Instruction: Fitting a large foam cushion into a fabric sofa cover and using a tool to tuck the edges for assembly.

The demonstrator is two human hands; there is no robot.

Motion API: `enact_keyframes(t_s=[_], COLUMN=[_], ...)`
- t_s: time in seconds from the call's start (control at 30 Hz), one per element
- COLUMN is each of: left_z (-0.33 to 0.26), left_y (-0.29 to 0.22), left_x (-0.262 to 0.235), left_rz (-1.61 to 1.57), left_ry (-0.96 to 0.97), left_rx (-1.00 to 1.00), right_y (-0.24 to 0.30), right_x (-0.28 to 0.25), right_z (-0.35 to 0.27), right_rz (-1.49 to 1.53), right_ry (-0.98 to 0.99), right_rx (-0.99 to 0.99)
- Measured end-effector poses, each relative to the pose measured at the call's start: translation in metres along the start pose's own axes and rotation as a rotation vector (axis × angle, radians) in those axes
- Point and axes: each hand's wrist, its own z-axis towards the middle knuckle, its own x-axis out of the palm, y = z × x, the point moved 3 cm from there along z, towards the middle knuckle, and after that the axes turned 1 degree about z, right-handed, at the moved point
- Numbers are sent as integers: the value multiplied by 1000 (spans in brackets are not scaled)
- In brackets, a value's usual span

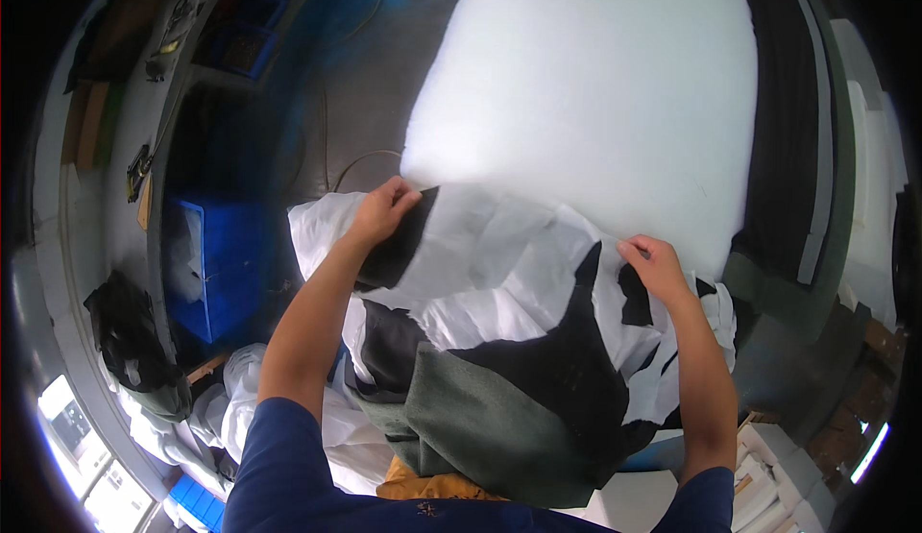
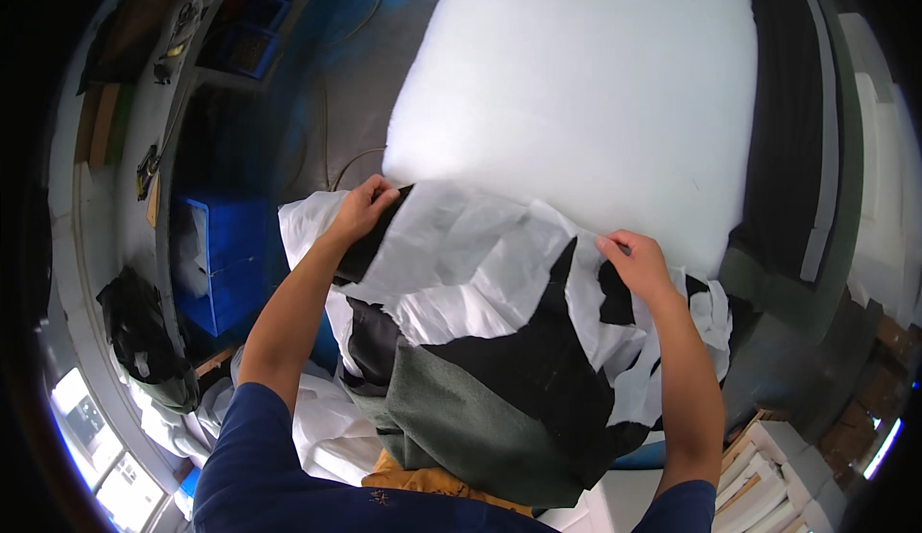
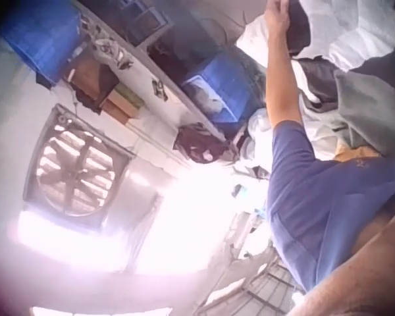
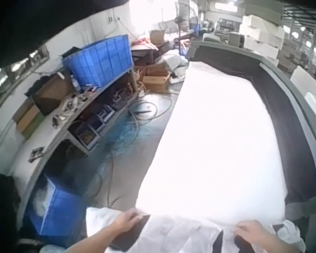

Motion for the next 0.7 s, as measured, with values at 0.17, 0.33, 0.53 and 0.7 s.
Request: enact_keyframes(t_s=[0.17, 0.33, 0.53, 0.7], left_z=[-11, -7, 7, 15], left_y=[0, 15, 23, 24], left_x=[-25, -29, -19, -52], left_rz=[112, -153, -133, -7], left_ry=[133, 289, 313, 203], left_rx=[42, -85, 28, 241], right_y=[115, 151, 107, 146], right_x=[94, 151, 160, 171], right_z=[39, 69, 87, 73], right_rz=[-110, -196, -10, -310], right_ry=[80, 291, 182, 130], right_rx=[-75, -116, 7, -174])
